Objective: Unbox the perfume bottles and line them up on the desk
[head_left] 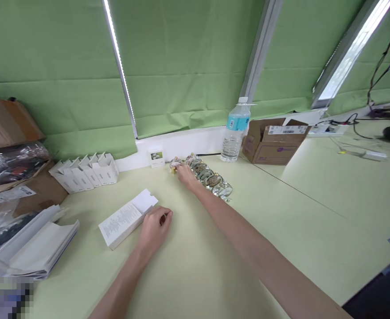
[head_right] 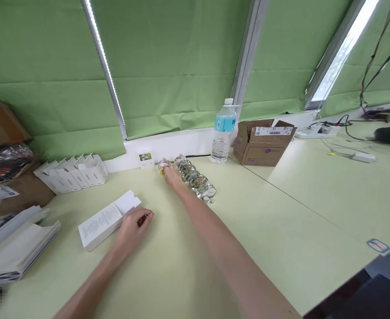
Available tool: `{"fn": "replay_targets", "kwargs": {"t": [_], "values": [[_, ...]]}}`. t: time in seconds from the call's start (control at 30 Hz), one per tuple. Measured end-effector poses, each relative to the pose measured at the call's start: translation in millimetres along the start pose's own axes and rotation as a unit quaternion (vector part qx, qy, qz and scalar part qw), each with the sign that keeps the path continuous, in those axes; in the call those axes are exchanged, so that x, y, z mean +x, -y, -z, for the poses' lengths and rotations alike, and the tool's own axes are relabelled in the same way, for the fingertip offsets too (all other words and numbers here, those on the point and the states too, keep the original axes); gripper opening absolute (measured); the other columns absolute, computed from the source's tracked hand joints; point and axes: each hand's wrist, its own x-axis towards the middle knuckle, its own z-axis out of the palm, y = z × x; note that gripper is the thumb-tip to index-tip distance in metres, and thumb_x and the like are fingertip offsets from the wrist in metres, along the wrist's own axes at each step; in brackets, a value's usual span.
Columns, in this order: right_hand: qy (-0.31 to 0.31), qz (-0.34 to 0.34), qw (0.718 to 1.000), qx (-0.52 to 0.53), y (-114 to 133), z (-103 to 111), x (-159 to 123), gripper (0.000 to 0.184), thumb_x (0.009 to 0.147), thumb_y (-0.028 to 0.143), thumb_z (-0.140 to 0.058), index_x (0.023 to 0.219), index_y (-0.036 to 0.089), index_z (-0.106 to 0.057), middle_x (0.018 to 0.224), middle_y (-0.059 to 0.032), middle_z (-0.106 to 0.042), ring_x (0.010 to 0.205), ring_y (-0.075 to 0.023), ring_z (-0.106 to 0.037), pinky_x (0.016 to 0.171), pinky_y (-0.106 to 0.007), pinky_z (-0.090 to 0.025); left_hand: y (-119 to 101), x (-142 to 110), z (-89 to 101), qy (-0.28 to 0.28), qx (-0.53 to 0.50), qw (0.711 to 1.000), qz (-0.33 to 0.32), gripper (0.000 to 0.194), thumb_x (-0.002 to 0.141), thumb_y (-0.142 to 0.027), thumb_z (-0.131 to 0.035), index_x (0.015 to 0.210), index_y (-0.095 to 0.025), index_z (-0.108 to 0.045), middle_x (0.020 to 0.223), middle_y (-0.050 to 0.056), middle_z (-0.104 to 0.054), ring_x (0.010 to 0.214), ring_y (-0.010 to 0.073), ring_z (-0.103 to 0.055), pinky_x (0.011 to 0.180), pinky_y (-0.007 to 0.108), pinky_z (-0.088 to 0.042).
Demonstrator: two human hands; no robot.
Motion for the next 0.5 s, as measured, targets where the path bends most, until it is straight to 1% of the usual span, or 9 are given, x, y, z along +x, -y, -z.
{"fn": "replay_targets", "kwargs": {"t": [0.07, 0.17, 0.27, 0.37, 0.5], "values": [[-0.020, -0.010, 1.000, 0.020, -2, -5, -1, 0.049, 0.086, -0.001, -0.029, 0.128, 0.014, -0.051, 0.123, -0.0142, -0.057, 0.111, -0.0197, -0.053, 0.093, -0.031, -0.038, 0, 1, -0.8, -0.001, -0.004, 1.000, -0.003, 0.028, 0.091, -0.032, -0.042, 0.078, -0.019, -0.064, 0.075, 0.002, -0.063, 0.065, 0.0147, -0.055, 0.059, 0.027, -0.039], [-0.050, -0.030, 0.997, 0.047, -5, -11, -3, 0.045, 0.087, 0.002, -0.029, 0.126, 0.011, -0.050, 0.124, -0.0162, -0.055, 0.111, -0.0201, -0.052, 0.093, -0.031, -0.038, 1, 1, -2.0, -0.001, -0.012, 1.000, -0.001, 0.027, 0.091, -0.031, -0.043, 0.077, -0.019, -0.064, 0.076, 0.003, -0.064, 0.065, 0.0147, -0.056, 0.058, 0.027, -0.039], [-0.062, -0.046, 0.994, 0.076, -7, -13, -4, 0.038, 0.086, 0.005, -0.034, 0.117, 0.010, -0.056, 0.121, -0.0162, -0.056, 0.108, -0.0205, -0.053, 0.091, -0.029, -0.039, 1, 2, -2.6, -0.001, -0.014, 1.000, 0.006, 0.027, 0.091, -0.031, -0.043, 0.077, -0.019, -0.064, 0.077, 0.003, -0.064, 0.065, 0.0148, -0.056, 0.059, 0.027, -0.039], [-0.060, -0.053, 0.991, 0.110, -10, -13, -4, 0.032, 0.084, 0.007, -0.039, 0.105, 0.012, -0.063, 0.115, -0.0125, -0.061, 0.105, -0.0196, -0.056, 0.090, -0.027, -0.040, 1, 1, -2.1, 0.004, -0.015, 1.000, 0.016, 0.027, 0.091, -0.031, -0.043, 0.077, -0.020, -0.063, 0.076, 0.002, -0.064, 0.066, 0.0147, -0.056, 0.059, 0.027, -0.039], [-0.062, -0.051, 0.982, 0.171, -10, -5, -4, 0.030, 0.085, 0.012, -0.043, 0.104, 0.014, -0.065, 0.112, -0.0112, -0.064, 0.103, -0.0201, -0.058, 0.090, -0.029, -0.041, -1, 0, -0.8, 0.004, -0.014, 1.000, 0.007, 0.027, 0.092, -0.029, -0.041, 0.079, -0.020, -0.063, 0.078, 0.003, -0.064, 0.066, 0.0143, -0.055, 0.060, 0.027, -0.041]]}}
